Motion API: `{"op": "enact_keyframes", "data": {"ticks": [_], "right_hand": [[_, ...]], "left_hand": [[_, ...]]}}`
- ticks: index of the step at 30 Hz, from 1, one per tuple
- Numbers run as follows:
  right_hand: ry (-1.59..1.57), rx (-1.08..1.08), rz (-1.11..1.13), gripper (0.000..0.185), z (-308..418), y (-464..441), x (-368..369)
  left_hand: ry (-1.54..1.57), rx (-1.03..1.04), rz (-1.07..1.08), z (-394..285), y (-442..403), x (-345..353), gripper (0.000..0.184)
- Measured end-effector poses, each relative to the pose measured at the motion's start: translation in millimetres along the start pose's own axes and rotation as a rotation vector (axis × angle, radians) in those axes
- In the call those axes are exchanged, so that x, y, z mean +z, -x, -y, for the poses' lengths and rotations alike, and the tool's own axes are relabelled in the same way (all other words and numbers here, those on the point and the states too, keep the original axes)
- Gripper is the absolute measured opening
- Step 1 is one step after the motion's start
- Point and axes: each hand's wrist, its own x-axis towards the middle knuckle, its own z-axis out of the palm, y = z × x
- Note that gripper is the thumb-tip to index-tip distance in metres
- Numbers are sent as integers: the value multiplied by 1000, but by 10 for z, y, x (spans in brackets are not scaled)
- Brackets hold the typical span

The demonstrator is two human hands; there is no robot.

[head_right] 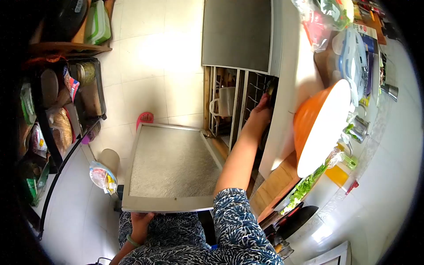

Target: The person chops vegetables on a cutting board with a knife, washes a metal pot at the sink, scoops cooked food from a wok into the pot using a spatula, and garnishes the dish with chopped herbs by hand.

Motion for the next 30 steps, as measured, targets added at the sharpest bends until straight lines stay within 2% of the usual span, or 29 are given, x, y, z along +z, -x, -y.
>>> {"op": "enact_keyframes", "data": {"ticks": [2,4,6,8,10,11,13,14,16,17,19,21,22,24,26,28,30], "right_hand": [[154,-344,-267,35,-360,509,306],[109,-129,-334,28,-507,1027,449],[-58,131,-427,23,-633,1723,671],[106,358,-338,17,-787,2285,525],[148,526,-235,15,-794,2956,597],[108,534,-236,15,-685,3239,639],[212,761,-27,19,-413,3746,849],[163,748,-15,19,-226,3980,991],[323,784,150,20,245,4325,1217],[338,752,262,27,430,4440,1211],[423,615,368,30,978,4733,1321],[504,406,407,28,1470,4988,1300],[458,323,359,28,1666,5086,1238],[475,201,372,26,1910,5232,1001],[433,43,272,26,2162,5517,787],[399,-27,99,26,2351,5818,546],[321,-117,-106,27,2422,6035,468]], "left_hand": [[-54,17,12,-19,2,53,22],[-82,83,40,59,-4,33,18],[-115,85,-50,-50,14,216,14],[-106,212,0,32,-99,210,11],[-63,244,25,-43,-207,311,10],[-81,252,29,-101,-289,355,12],[-112,252,29,-317,-405,540,12],[-130,236,30,-437,-441,611,11],[-161,241,145,-616,-600,715,9],[-120,256,227,-736,-517,812,24],[-113,219,377,-1032,-213,1139,30],[-139,154,516,-1219,26,1365,36],[-167,116,584,-1282,139,1454,39],[-249,17,707,-1378,328,1600,45],[-342,-113,839,-1399,590,1691,51],[-423,-203,973,-1380,977,1798,58],[-501,-339,1167,-1216,1660,2229,67]]}}
